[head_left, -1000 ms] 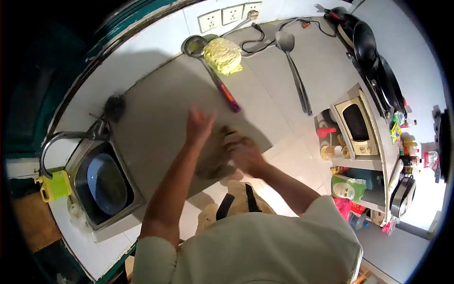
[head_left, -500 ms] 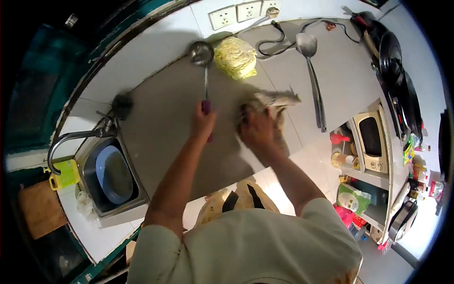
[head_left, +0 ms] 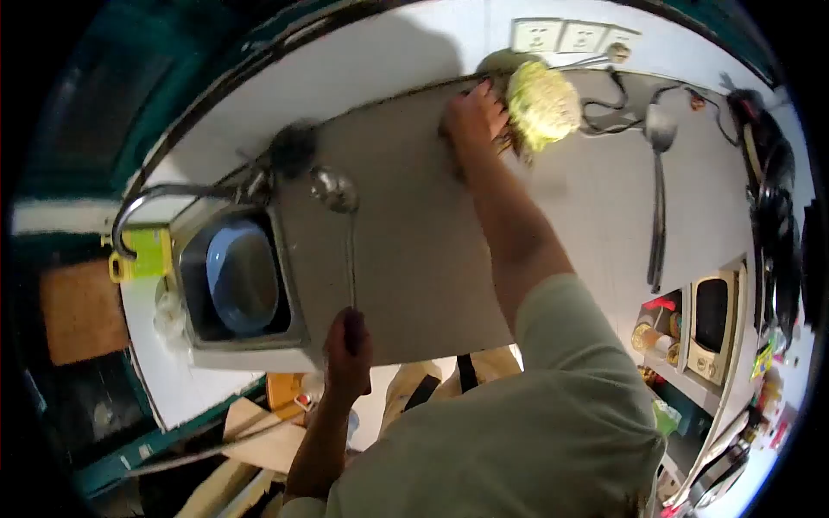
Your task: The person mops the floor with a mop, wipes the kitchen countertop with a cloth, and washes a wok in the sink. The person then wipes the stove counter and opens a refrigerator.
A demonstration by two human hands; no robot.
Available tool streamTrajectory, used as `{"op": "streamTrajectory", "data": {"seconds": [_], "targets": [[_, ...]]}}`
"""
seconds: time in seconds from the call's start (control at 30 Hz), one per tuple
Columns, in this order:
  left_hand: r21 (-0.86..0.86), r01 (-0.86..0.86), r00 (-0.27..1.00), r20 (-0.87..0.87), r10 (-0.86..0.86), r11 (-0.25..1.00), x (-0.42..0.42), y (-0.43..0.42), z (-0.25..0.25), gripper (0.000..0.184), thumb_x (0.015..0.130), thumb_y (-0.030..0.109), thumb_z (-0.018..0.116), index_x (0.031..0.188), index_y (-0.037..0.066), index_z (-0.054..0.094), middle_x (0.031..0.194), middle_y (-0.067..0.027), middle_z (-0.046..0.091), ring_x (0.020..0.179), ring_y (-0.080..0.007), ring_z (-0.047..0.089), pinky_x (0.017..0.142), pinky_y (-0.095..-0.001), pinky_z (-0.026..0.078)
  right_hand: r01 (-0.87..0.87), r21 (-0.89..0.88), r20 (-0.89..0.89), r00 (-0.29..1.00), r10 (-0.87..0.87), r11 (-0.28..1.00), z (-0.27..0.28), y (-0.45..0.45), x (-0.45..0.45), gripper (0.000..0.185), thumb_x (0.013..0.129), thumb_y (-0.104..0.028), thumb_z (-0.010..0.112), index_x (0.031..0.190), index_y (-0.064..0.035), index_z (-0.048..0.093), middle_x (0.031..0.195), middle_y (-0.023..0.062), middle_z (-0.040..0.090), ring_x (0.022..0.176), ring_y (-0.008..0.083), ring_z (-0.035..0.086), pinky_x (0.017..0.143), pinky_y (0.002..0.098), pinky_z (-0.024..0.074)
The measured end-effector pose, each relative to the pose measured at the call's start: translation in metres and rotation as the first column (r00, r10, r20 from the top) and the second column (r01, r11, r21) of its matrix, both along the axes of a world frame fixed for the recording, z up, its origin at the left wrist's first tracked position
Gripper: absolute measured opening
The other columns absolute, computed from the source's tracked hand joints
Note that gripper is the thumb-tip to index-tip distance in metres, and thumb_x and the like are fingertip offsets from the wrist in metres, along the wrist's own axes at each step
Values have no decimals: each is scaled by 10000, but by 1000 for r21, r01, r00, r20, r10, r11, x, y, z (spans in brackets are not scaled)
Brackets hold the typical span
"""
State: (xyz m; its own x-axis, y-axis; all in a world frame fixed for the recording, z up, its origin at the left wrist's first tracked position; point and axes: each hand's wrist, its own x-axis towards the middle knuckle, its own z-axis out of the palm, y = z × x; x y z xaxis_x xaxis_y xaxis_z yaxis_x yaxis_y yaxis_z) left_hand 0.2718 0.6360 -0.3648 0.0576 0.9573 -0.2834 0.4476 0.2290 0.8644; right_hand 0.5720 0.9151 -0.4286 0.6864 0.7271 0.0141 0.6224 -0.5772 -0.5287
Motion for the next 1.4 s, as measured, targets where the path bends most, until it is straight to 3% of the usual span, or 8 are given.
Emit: {"op": "streamTrajectory", "data": {"seconds": [0.1, 0.17, 0.4, 0.57, 0.77, 0.87, 1.1, 1.4], "targets": [[0, -2, 999, -42, 2, 1000, 4, -11, 35, 364, 784, 44, 549, 1137, 20, 463, 814, -15, 502, 726, -78, 467, 660, -211, 423, 15, 102, 306, 951, -46, 995, -44, 23, -7, 581, 771, -312, 465, 1253, 0, 379, 1150, 139, 509, 1065, 277, 453, 914, 417, 272], [113, 21, 984, -176, -1, 993, -7, -21, 27, 396, 783, 41, 554, 1158, 0, 436, 921, -80, 543, 828, -144, 525, 737, -258, 445, -341, -169, 163, 916, 368, 925, -4, 6, -22, 502, 766, -337, 454, 1178, -50, 447, 1014, 144, 579, 1017, 292, 495, 865, 434, 315], [178, 131, 943, -327, -67, 975, -11, 15, 13, 456, 771, 78, 568, 1194, -3, 418, 1097, -190, 528, 988, -270, 538, 839, -346, 437, -945, -252, 416, 88, 905, 207, -32, -120, -180, 305, 750, -383, 501, 897, -138, 608, 910, 83, 578, 979, 235, 488, 937, 422, 307], [298, 210, 904, -422, -69, 931, 2, 68, -17, 422, 776, 82, 561, 1171, 2, 436, 1051, -172, 535, 949, -265, 542, 827, -332, 433, -895, 437, 332, 66, 941, -91, -6, -252, -107, 198, 710, -196, 563, 888, -115, 597, 964, 77, 550, 1013, 249, 469, 953, 425, 312], [336, 186, 910, -413, -33, 923, 19, 107, -56, 358, 786, 83, 529, 1128, 2, 463, 931, -137, 555, 802, -241, 547, 705, -346, 451, -732, -7, 16, 682, 732, 682, 30, -269, 75, 243, 771, -169, 495, 969, -50, 571, 1080, 141, 510, 1010, 325, 468, 843, 416, 386], [280, 215, 863, -502, -48, 936, 19, 123, -77, 362, 772, 86, 546, 1118, 6, 475, 922, -137, 565, 796, -256, 554, 686, -342, 452, -409, 234, 353, 881, 315, 882, -13, -263, 155, 271, 758, -149, 502, 996, -23, 530, 1074, 157, 508, 1010, 329, 465, 880, 415, 355], [343, 245, 824, -567, -8, 907, 14, 157, -114, 376, 819, 225, 538, 1121, 8, 484, 989, -183, 568, 887, -338, 557, 758, -394, 451, -205, 317, 261, 958, 122, 926, -24, -299, 129, 344, 747, -147, 557, 1058, -30, 472, 1153, 145, 490, 1106, 305, 437, 955, 412, 319], [168, 102, 845, -536, 4, 981, 72, 140, -55, 239, 819, 204, 498, 989, 37, 520, 954, -190, 534, 865, -323, 537, 729, -412, 444, -674, 394, 38, 691, 722, 625, -3, -322, -72, 172, 756, -44, 544, 924, -50, 508, 1012, 138, 538, 924, 268, 516, 818, 385, 395]]}}
